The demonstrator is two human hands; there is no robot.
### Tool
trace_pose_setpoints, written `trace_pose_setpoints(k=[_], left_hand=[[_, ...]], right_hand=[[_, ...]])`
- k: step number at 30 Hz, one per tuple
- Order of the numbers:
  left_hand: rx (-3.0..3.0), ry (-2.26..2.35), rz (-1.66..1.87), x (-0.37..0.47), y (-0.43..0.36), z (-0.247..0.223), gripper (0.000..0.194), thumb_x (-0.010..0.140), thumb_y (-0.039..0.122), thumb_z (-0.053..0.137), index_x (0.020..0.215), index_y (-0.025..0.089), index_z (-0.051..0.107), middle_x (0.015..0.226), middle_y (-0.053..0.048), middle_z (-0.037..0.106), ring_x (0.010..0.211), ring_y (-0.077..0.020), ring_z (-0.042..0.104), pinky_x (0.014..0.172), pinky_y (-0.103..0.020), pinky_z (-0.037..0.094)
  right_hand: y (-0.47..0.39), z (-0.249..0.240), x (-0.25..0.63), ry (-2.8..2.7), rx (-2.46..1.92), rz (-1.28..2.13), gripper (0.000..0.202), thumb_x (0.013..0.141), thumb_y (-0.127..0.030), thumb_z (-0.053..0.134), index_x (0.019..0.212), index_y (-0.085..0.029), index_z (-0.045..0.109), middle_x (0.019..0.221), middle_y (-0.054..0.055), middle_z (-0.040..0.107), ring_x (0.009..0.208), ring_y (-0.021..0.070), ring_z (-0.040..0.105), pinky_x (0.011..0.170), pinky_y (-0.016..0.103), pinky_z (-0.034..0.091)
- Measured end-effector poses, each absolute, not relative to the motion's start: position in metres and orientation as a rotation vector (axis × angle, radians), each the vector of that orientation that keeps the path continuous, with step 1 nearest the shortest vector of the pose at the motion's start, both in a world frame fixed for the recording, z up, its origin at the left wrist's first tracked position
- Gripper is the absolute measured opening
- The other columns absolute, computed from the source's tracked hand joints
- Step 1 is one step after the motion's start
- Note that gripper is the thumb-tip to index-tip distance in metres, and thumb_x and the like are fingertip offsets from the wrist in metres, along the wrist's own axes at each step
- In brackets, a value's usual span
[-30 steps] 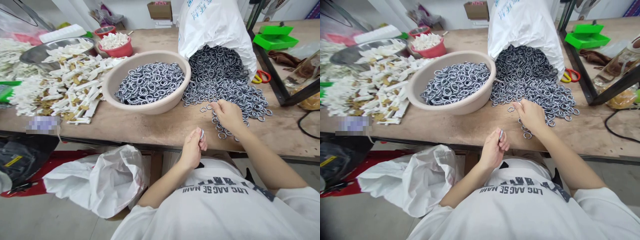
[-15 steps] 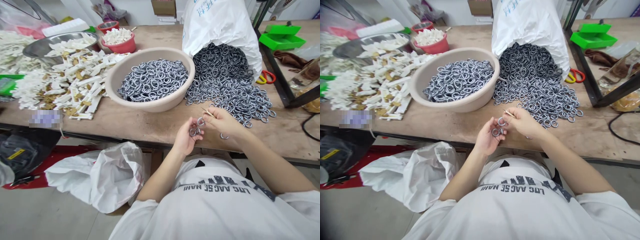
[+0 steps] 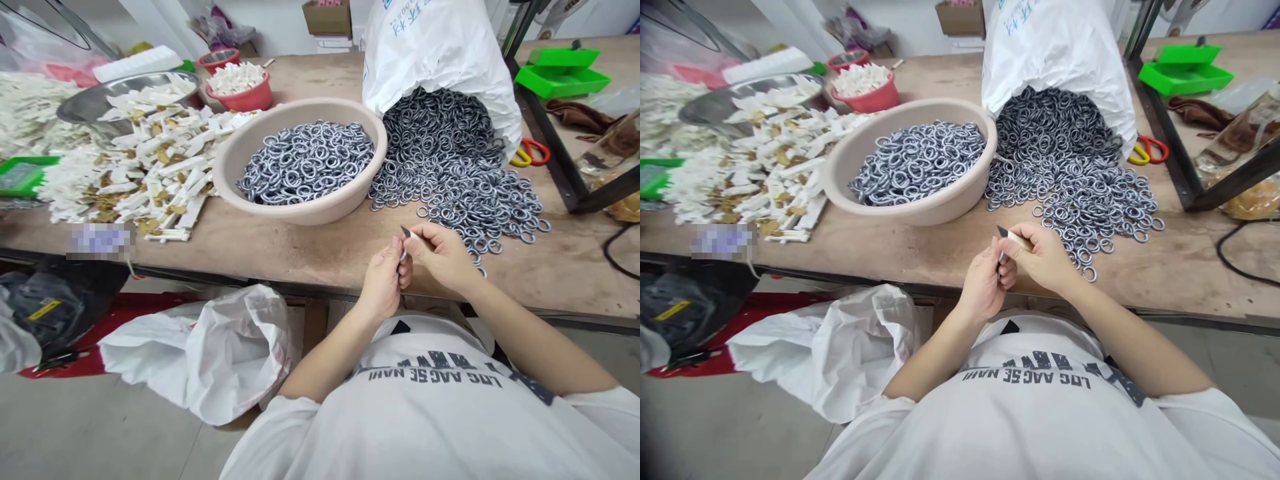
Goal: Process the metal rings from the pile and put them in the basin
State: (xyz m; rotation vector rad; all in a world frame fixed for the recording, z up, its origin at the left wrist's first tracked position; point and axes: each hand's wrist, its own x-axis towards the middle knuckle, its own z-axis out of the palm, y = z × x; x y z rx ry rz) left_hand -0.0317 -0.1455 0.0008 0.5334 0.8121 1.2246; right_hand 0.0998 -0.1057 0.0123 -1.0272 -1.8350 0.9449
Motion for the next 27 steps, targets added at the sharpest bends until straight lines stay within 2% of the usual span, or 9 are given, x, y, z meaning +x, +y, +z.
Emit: trace_pose_setpoints(k=[3,8,12,18,23,25,27], left_hand=[[0.509,0.815,1.251,-0.030,-0.146,0.000,0.051,0.079,0.059,0.071,0.069,0.018,0.043,0.055,0.008,0.035,0.044,-0.0028,0.029,0.042,-0.016,0.021],[0.427,0.900,1.311,-0.026,-0.147,0.001,0.052,0.074,0.056,0.076,0.070,0.018,0.042,0.054,0.009,0.037,0.042,-0.0022,0.030,0.041,-0.015,0.022],[0.437,0.894,1.316,-0.023,-0.148,0.002,0.050,0.076,0.056,0.075,0.071,0.018,0.042,0.055,0.009,0.036,0.043,-0.0020,0.029,0.041,-0.016,0.023],[0.454,0.861,1.300,-0.023,-0.145,-0.002,0.050,0.076,0.054,0.076,0.069,0.018,0.041,0.053,0.009,0.033,0.043,-0.0025,0.028,0.041,-0.016,0.022],[0.574,0.772,1.194,-0.021,-0.154,-0.011,0.052,0.083,0.057,0.067,0.064,0.018,0.039,0.052,0.008,0.033,0.042,-0.0034,0.028,0.042,-0.018,0.025],[0.575,0.767,1.185,-0.023,-0.154,-0.014,0.051,0.083,0.056,0.068,0.065,0.018,0.041,0.053,0.007,0.036,0.043,-0.0034,0.031,0.043,-0.018,0.028],[0.572,0.792,1.212,-0.028,-0.150,-0.015,0.046,0.082,0.054,0.071,0.068,0.016,0.047,0.057,0.006,0.044,0.045,-0.0036,0.038,0.045,-0.017,0.033]], right_hand=[[-0.115,0.012,0.104,-1.920,-1.062,0.742,0.033,0.100,-0.045,0.048,0.086,-0.019,0.063,0.079,0.002,0.063,0.074,0.0151,0.057,0.069,0.029,0.040],[-0.132,0.008,0.112,-2.218,-1.115,0.307,0.033,0.097,-0.045,0.052,0.076,-0.020,0.056,0.072,0.001,0.055,0.068,0.0141,0.051,0.063,0.029,0.031],[-0.135,0.009,0.112,-2.263,-1.163,0.267,0.035,0.099,-0.047,0.049,0.077,-0.020,0.056,0.074,0.003,0.058,0.070,0.0154,0.053,0.062,0.030,0.028],[-0.134,0.009,0.109,-2.253,-1.246,0.434,0.041,0.100,-0.049,0.043,0.073,-0.021,0.054,0.071,0.002,0.060,0.063,0.0143,0.049,0.060,0.030,0.025],[-0.088,0.005,0.130,-2.013,-1.649,0.310,0.050,0.102,-0.057,0.032,0.075,-0.021,0.056,0.064,0.003,0.058,0.059,0.0157,0.046,0.058,0.031,0.021],[-0.063,0.005,0.137,-2.083,-1.691,0.200,0.051,0.101,-0.058,0.035,0.077,-0.020,0.058,0.072,0.006,0.062,0.063,0.0156,0.046,0.060,0.032,0.018],[-0.041,0.004,0.138,-2.148,-1.662,0.172,0.043,0.096,-0.058,0.048,0.086,-0.019,0.062,0.086,0.008,0.065,0.068,0.0147,0.046,0.062,0.032,0.018]])
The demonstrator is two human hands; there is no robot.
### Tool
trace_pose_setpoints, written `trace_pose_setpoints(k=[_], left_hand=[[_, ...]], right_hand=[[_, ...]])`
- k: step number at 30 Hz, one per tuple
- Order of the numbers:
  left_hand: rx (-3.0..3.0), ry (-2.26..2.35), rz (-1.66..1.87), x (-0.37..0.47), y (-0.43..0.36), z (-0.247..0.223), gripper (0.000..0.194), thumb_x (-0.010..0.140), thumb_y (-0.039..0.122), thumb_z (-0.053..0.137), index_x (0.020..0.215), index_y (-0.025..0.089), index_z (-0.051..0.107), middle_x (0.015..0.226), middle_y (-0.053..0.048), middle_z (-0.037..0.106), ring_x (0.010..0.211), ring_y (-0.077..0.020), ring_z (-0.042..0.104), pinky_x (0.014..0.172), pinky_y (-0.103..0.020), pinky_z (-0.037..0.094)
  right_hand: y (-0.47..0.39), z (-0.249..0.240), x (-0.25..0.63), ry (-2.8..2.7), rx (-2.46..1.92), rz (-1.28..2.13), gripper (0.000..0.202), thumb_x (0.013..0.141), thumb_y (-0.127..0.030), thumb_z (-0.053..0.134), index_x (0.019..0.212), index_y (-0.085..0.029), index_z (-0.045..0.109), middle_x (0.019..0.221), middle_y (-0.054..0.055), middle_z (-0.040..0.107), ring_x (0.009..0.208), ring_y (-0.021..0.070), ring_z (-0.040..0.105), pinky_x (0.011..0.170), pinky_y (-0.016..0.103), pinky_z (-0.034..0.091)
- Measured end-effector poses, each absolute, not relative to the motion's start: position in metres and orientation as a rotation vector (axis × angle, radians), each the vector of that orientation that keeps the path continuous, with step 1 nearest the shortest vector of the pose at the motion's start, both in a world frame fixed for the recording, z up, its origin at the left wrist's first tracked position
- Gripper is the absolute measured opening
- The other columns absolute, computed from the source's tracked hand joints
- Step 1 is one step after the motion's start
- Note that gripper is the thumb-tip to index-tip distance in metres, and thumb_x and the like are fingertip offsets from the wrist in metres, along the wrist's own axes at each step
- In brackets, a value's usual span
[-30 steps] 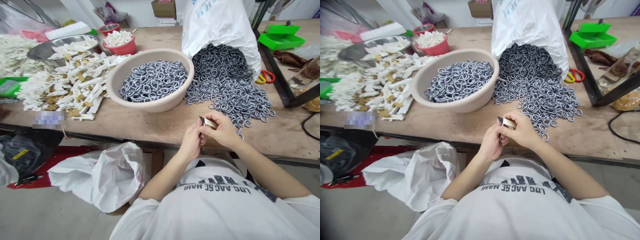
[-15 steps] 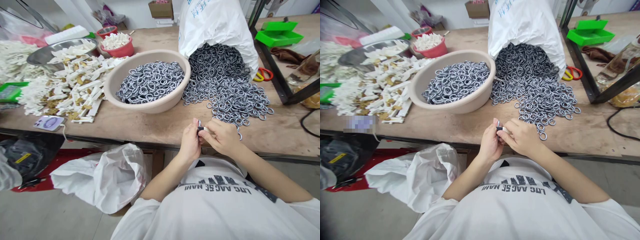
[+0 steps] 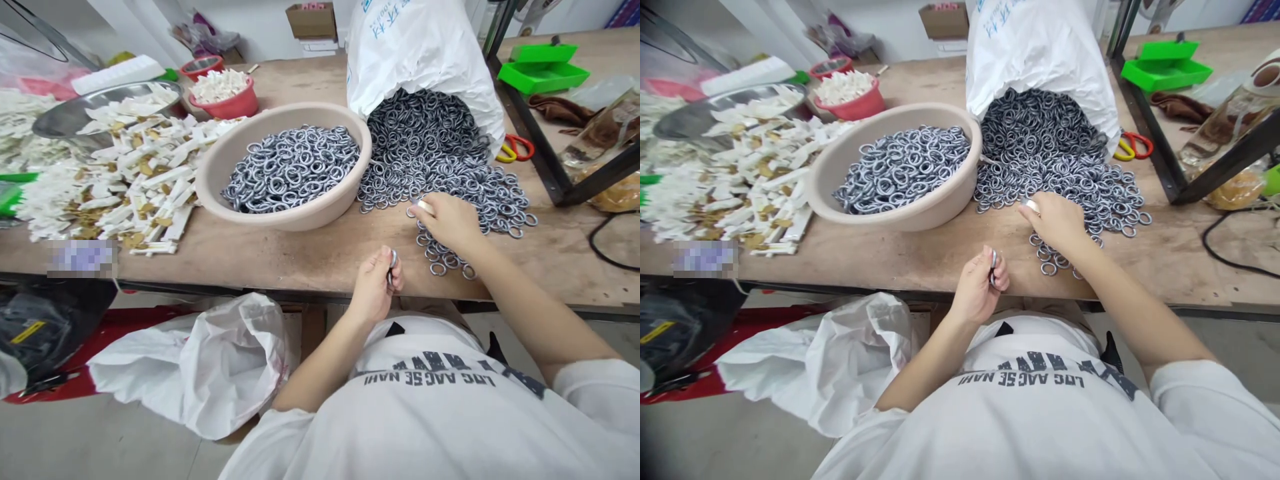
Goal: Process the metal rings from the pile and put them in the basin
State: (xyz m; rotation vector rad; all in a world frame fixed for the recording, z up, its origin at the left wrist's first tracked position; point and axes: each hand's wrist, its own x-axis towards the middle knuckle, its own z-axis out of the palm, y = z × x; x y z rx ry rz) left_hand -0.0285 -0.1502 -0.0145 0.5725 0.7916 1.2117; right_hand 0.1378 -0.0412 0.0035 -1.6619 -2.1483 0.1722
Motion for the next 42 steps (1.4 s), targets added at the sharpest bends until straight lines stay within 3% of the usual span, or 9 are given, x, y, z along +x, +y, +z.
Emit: trace_pose_setpoints(k=[3,6,10,13,19,24,27,36,42], left_hand=[[0.584,0.829,1.233,-0.039,-0.141,-0.014,0.036,0.079,0.047,0.076,0.086,0.014,0.063,0.066,0.002,0.057,0.050,-0.0037,0.049,0.049,-0.016,0.040],[0.567,0.843,1.253,-0.051,-0.134,-0.014,0.039,0.080,0.041,0.077,0.108,0.015,0.067,0.074,0.000,0.065,0.054,-0.0042,0.055,0.052,-0.015,0.045],[0.496,0.852,1.264,-0.054,-0.129,-0.015,0.036,0.083,0.047,0.069,0.100,0.015,0.066,0.088,-0.005,0.070,0.061,-0.0087,0.061,0.051,-0.020,0.049],[0.497,0.843,1.229,-0.043,-0.130,-0.016,0.043,0.084,0.056,0.065,0.096,0.015,0.064,0.081,-0.003,0.065,0.060,-0.0094,0.059,0.046,-0.019,0.044],[0.563,0.879,1.255,-0.021,-0.139,-0.017,0.041,0.080,0.057,0.071,0.086,0.019,0.056,0.067,0.006,0.047,0.050,-0.0045,0.039,0.043,-0.017,0.030],[0.575,0.766,1.200,-0.024,-0.143,-0.018,0.047,0.083,0.059,0.066,0.073,0.017,0.048,0.060,0.006,0.036,0.047,-0.0040,0.030,0.043,-0.018,0.025],[0.588,0.695,1.176,-0.027,-0.142,-0.020,0.044,0.085,0.054,0.067,0.073,0.017,0.045,0.059,0.007,0.034,0.046,-0.0034,0.027,0.043,-0.017,0.022],[0.678,0.779,1.231,-0.031,-0.145,-0.018,0.048,0.082,0.057,0.068,0.068,0.017,0.045,0.060,0.005,0.036,0.050,-0.0056,0.028,0.046,-0.020,0.025],[0.636,0.779,1.237,-0.030,-0.146,-0.016,0.045,0.079,0.055,0.072,0.072,0.018,0.047,0.060,0.006,0.034,0.050,-0.0050,0.024,0.045,-0.019,0.022]], right_hand=[[-0.017,-0.001,0.127,-2.230,-1.608,0.202,0.034,0.087,-0.050,0.067,0.088,-0.016,0.064,0.091,0.008,0.064,0.072,0.0137,0.045,0.065,0.032,0.019],[-0.007,-0.001,0.117,-2.261,-1.573,0.259,0.024,0.088,-0.036,0.068,0.077,-0.016,0.061,0.084,0.007,0.062,0.070,0.0133,0.043,0.066,0.032,0.022],[-0.033,0.006,0.111,-2.245,-1.383,0.490,0.025,0.093,-0.039,0.059,0.076,-0.020,0.058,0.076,0.001,0.059,0.067,0.0141,0.047,0.064,0.029,0.031],[-0.076,0.006,0.105,-1.826,-1.117,1.053,0.021,0.096,-0.042,0.054,0.090,-0.023,0.060,0.075,-0.001,0.060,0.067,0.0156,0.054,0.064,0.029,0.041],[-0.128,-0.008,0.096,-1.660,-1.128,0.869,0.018,0.089,-0.040,0.065,0.087,-0.023,0.065,0.086,0.003,0.060,0.083,0.0196,0.060,0.078,0.035,0.049],[-0.124,-0.005,0.097,-1.515,-1.074,1.335,0.023,0.086,-0.045,0.068,0.085,-0.023,0.060,0.074,-0.001,0.061,0.061,0.0161,0.059,0.058,0.032,0.050],[-0.117,-0.001,0.096,-1.443,-1.033,1.503,0.029,0.084,-0.048,0.068,0.080,-0.022,0.057,0.067,-0.002,0.061,0.058,0.0156,0.058,0.057,0.030,0.049],[-0.131,0.018,0.120,-2.130,-1.163,0.656,0.032,0.093,-0.050,0.056,0.080,-0.022,0.056,0.073,0.001,0.056,0.067,0.0154,0.048,0.062,0.030,0.031],[-0.141,0.022,0.118,-2.307,-1.189,0.456,0.035,0.099,-0.048,0.046,0.077,-0.021,0.053,0.075,0.003,0.056,0.068,0.0161,0.049,0.063,0.030,0.028]])
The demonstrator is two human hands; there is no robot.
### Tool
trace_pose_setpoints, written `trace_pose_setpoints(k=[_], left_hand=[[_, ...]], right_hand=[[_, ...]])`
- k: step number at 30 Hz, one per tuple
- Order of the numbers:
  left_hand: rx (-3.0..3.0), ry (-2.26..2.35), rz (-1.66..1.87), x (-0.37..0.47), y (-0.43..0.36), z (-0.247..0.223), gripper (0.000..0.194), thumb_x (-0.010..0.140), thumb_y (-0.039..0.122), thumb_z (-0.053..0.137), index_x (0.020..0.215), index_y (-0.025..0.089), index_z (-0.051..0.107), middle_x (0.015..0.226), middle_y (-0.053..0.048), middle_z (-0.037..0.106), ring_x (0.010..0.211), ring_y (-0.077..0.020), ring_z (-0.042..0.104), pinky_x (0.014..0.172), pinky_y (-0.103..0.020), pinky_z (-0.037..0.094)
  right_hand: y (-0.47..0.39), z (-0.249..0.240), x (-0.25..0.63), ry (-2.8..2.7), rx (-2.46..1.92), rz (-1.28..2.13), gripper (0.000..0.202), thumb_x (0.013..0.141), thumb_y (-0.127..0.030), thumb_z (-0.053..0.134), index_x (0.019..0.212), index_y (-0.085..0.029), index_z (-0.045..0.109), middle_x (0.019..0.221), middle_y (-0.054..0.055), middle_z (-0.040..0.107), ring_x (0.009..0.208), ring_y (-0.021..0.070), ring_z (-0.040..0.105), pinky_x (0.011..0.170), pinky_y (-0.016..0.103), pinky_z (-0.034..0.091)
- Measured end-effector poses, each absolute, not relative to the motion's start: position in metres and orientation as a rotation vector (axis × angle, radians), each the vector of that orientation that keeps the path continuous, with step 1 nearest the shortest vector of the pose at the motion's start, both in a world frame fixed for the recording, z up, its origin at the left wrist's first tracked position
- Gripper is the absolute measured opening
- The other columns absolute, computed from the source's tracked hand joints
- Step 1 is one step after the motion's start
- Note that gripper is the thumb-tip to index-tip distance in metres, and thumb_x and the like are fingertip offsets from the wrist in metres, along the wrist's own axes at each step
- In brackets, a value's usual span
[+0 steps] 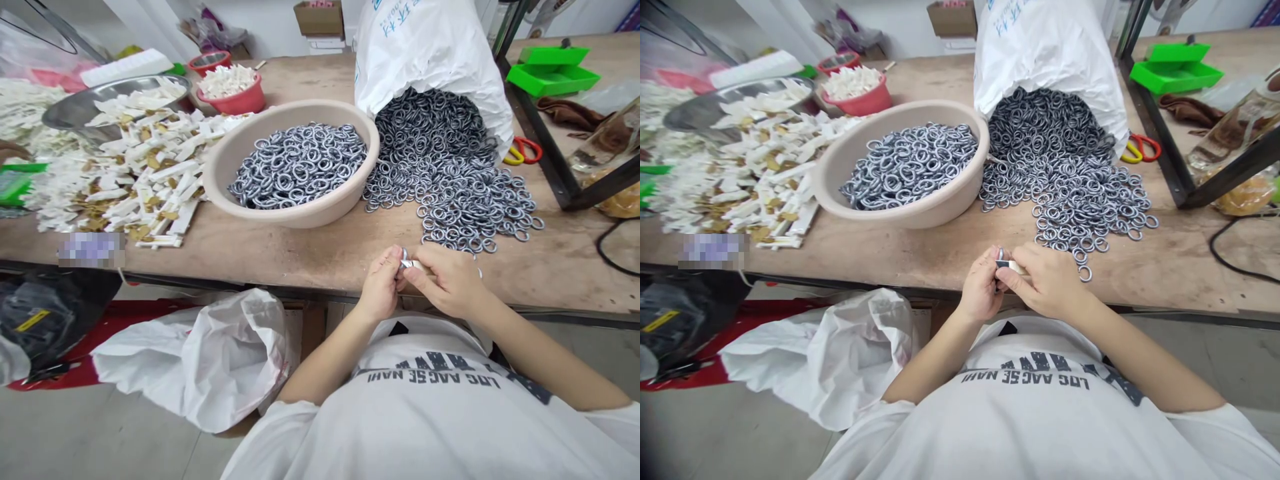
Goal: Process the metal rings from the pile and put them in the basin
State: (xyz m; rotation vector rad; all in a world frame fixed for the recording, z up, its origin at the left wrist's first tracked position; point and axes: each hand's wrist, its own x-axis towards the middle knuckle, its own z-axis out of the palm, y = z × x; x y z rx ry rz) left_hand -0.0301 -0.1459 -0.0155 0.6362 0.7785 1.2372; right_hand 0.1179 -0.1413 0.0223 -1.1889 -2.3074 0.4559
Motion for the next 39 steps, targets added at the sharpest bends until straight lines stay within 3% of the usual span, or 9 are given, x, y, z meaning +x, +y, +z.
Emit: trace_pose_setpoints(k=[5,11,15,19,27,31,33,37,39], left_hand=[[0.709,0.730,1.217,-0.034,-0.149,-0.017,0.044,0.085,0.053,0.067,0.070,0.017,0.046,0.059,0.007,0.030,0.049,-0.0050,0.023,0.046,-0.020,0.019],[0.845,0.601,1.061,-0.035,-0.162,-0.014,0.046,0.090,0.050,0.062,0.064,0.015,0.048,0.060,0.003,0.037,0.051,-0.0050,0.030,0.049,-0.022,0.021],[0.784,0.669,1.159,-0.046,-0.152,-0.016,0.039,0.092,0.046,0.061,0.070,0.014,0.059,0.060,0.001,0.050,0.047,-0.0044,0.036,0.047,-0.022,0.021],[0.691,0.782,1.232,-0.062,-0.142,-0.021,0.031,0.089,0.042,0.066,0.084,0.012,0.071,0.069,-0.004,0.065,0.045,-0.0026,0.040,0.045,-0.020,0.020],[0.616,0.902,1.356,-0.093,-0.130,-0.022,0.039,0.077,0.036,0.078,0.110,0.017,0.072,0.076,-0.003,0.070,0.048,-0.0026,0.046,0.042,-0.015,0.026],[0.492,0.875,1.298,-0.089,-0.115,-0.019,0.031,0.076,0.037,0.074,0.097,0.016,0.066,0.088,-0.005,0.071,0.054,-0.0067,0.056,0.039,-0.015,0.028],[0.483,0.881,1.263,-0.080,-0.110,-0.017,0.032,0.076,0.039,0.074,0.095,0.017,0.063,0.087,-0.003,0.069,0.054,-0.0065,0.056,0.038,-0.015,0.028],[0.590,0.945,1.273,-0.061,-0.109,-0.016,0.037,0.076,0.047,0.076,0.092,0.017,0.061,0.076,0.002,0.059,0.049,-0.0031,0.045,0.037,-0.015,0.021],[0.673,0.942,1.275,-0.054,-0.112,-0.017,0.040,0.078,0.053,0.073,0.086,0.018,0.058,0.072,0.003,0.053,0.049,-0.0028,0.041,0.038,-0.015,0.019]], right_hand=[[-0.137,0.020,0.118,-2.301,-1.189,0.509,0.040,0.101,-0.048,0.042,0.072,-0.021,0.049,0.071,0.001,0.055,0.066,0.0151,0.048,0.062,0.030,0.027],[-0.096,0.008,0.131,-2.117,-1.381,0.686,0.054,0.101,-0.059,0.032,0.067,-0.021,0.048,0.061,-0.001,0.050,0.060,0.0144,0.046,0.060,0.029,0.027],[-0.043,0.006,0.117,-2.184,-1.509,0.490,0.048,0.097,-0.061,0.041,0.088,-0.022,0.065,0.077,0.003,0.066,0.071,0.0187,0.058,0.064,0.029,0.033],[0.009,0.001,0.084,-2.327,-1.551,0.137,0.044,0.086,-0.057,0.063,0.116,-0.026,0.067,0.110,0.008,0.071,0.092,0.0267,0.065,0.071,0.032,0.039],[0.022,-0.007,0.078,-2.578,-1.512,0.018,0.028,0.090,-0.042,0.060,0.105,-0.023,0.074,0.107,0.010,0.070,0.091,0.0272,0.065,0.071,0.034,0.039],[0.002,0.001,0.105,-2.393,-1.485,0.175,0.022,0.090,-0.038,0.059,0.085,-0.020,0.072,0.087,0.007,0.069,0.079,0.0216,0.060,0.065,0.031,0.034],[-0.013,0.005,0.112,-2.197,-1.436,0.431,0.026,0.091,-0.039,0.057,0.076,-0.019,0.066,0.070,0.003,0.061,0.066,0.0168,0.053,0.061,0.030,0.031],[-0.049,0.007,0.107,-1.777,-1.190,1.157,0.027,0.090,-0.045,0.059,0.081,-0.019,0.061,0.061,-0.004,0.050,0.053,0.0109,0.042,0.054,0.027,0.030],[-0.065,0.002,0.097,-1.642,-1.083,1.305,0.027,0.090,-0.046,0.061,0.081,-0.020,0.060,0.064,-0.004,0.051,0.053,0.0100,0.041,0.053,0.026,0.031]])
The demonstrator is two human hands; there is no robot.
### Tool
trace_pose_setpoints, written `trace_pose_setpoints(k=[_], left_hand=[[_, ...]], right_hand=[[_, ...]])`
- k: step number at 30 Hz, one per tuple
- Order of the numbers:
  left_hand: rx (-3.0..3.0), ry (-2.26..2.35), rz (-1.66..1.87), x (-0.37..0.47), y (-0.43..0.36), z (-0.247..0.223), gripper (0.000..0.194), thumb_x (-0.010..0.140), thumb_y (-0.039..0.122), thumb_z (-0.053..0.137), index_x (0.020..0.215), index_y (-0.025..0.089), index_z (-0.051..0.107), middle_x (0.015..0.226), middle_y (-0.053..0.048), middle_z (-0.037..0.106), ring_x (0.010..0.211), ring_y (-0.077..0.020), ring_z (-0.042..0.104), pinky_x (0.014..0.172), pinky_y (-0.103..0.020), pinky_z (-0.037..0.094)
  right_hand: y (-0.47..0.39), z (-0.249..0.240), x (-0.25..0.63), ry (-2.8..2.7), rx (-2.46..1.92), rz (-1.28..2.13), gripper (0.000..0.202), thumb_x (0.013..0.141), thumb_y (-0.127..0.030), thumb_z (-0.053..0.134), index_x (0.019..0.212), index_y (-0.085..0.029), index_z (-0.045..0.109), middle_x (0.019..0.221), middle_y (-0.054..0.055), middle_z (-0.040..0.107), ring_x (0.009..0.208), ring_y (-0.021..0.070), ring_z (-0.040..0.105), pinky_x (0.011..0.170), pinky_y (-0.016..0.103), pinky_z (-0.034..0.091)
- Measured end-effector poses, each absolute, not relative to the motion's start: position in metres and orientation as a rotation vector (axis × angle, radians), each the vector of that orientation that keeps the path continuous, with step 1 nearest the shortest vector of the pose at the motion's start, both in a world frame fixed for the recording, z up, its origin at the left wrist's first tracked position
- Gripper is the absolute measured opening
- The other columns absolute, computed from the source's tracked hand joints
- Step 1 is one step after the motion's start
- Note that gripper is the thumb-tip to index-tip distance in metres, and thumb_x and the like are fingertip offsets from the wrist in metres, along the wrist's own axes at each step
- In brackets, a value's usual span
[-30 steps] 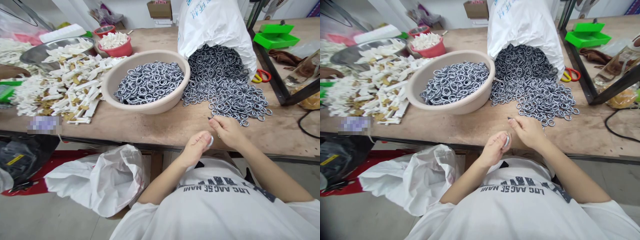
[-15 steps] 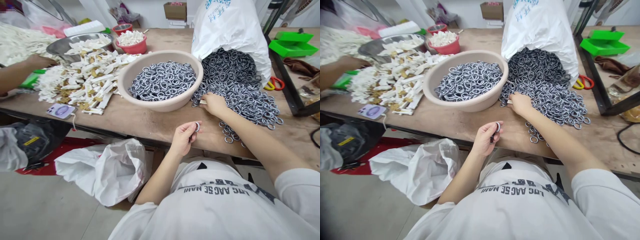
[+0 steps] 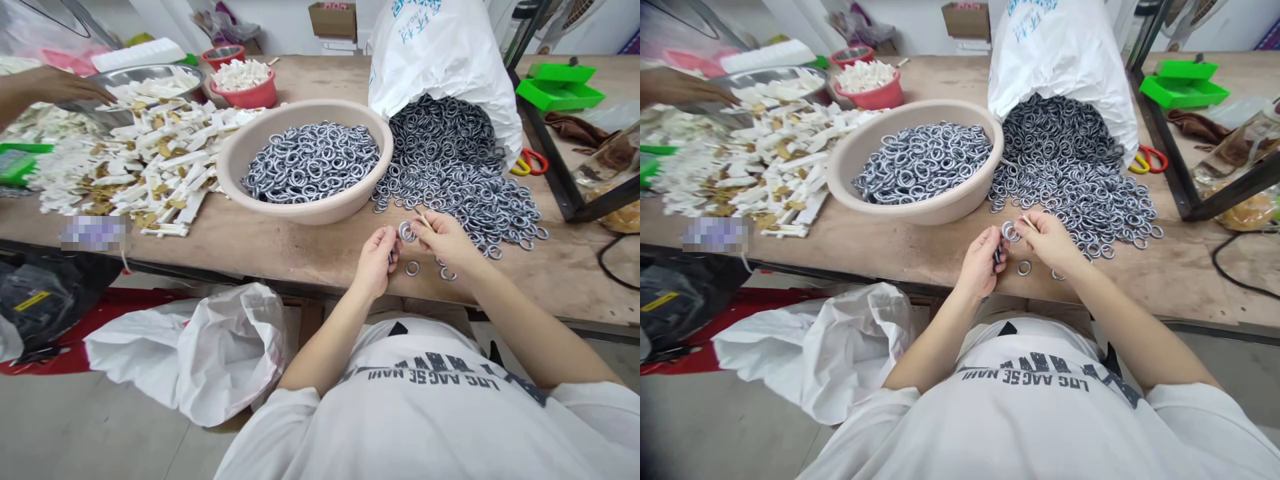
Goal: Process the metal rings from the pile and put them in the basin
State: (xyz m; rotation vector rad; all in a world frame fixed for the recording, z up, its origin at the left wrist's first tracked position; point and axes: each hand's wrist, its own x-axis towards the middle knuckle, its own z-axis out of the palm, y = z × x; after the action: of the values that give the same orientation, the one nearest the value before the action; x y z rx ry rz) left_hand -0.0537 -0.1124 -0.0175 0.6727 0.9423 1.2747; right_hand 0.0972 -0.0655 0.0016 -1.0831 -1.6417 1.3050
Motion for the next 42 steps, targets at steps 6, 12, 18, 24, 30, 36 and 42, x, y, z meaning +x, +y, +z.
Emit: trace_pose_setpoints(k=[6,12,18,24,30,36,42], left_hand=[[0.830,0.923,1.283,-0.046,-0.122,-0.019,0.050,0.079,0.064,0.068,0.077,0.018,0.051,0.065,0.005,0.047,0.050,-0.0042,0.036,0.042,-0.017,0.024],[0.832,0.908,1.252,-0.043,-0.122,-0.009,0.050,0.081,0.066,0.064,0.078,0.017,0.053,0.061,0.005,0.046,0.049,-0.0042,0.036,0.042,-0.016,0.026],[0.608,0.882,1.233,-0.040,-0.125,-0.003,0.054,0.081,0.069,0.061,0.073,0.018,0.049,0.056,0.006,0.042,0.043,-0.0040,0.034,0.038,-0.016,0.022],[0.438,0.986,1.241,-0.032,-0.127,-0.005,0.058,0.080,0.072,0.060,0.065,0.018,0.044,0.047,0.006,0.041,0.038,-0.0043,0.036,0.037,-0.018,0.023],[0.444,0.963,1.209,-0.025,-0.128,-0.007,0.061,0.081,0.072,0.058,0.059,0.020,0.036,0.042,0.006,0.038,0.034,-0.0055,0.035,0.036,-0.020,0.023],[0.417,0.747,1.087,-0.028,-0.135,0.003,0.059,0.084,0.064,0.061,0.058,0.020,0.031,0.041,0.007,0.031,0.034,-0.0052,0.028,0.036,-0.021,0.023],[0.535,0.592,1.072,-0.029,-0.148,0.008,0.056,0.090,0.058,0.058,0.056,0.019,0.034,0.044,0.006,0.032,0.037,-0.0057,0.029,0.038,-0.021,0.023]], right_hand=[[-0.094,-0.017,0.073,-1.486,-1.072,1.061,0.015,0.091,-0.035,0.059,0.086,-0.021,0.063,0.077,0.000,0.060,0.072,0.0150,0.055,0.070,0.029,0.043],[-0.102,-0.011,0.079,-1.541,-1.104,0.852,0.009,0.088,-0.026,0.063,0.094,-0.022,0.068,0.087,0.002,0.063,0.083,0.0180,0.058,0.079,0.033,0.045],[-0.112,0.002,0.096,-1.614,-1.021,0.806,0.021,0.097,-0.038,0.055,0.100,-0.022,0.068,0.089,0.002,0.065,0.082,0.0166,0.060,0.076,0.030,0.043],[-0.120,0.009,0.105,-2.142,-1.137,0.470,0.030,0.099,-0.042,0.050,0.080,-0.021,0.059,0.075,0.001,0.059,0.068,0.0148,0.053,0.062,0.029,0.031],[-0.119,0.012,0.109,-2.244,-1.177,0.335,0.037,0.100,-0.046,0.045,0.075,-0.021,0.055,0.073,0.003,0.059,0.065,0.0153,0.049,0.061,0.030,0.025],[-0.111,0.004,0.112,-2.143,-1.206,0.494,0.040,0.101,-0.048,0.042,0.071,-0.021,0.045,0.065,0.000,0.053,0.059,0.0135,0.044,0.059,0.029,0.025],[-0.088,0.003,0.125,-1.819,-1.392,0.642,0.046,0.101,-0.055,0.039,0.068,-0.023,0.041,0.057,-0.003,0.042,0.056,0.0140,0.040,0.058,0.029,0.025]])
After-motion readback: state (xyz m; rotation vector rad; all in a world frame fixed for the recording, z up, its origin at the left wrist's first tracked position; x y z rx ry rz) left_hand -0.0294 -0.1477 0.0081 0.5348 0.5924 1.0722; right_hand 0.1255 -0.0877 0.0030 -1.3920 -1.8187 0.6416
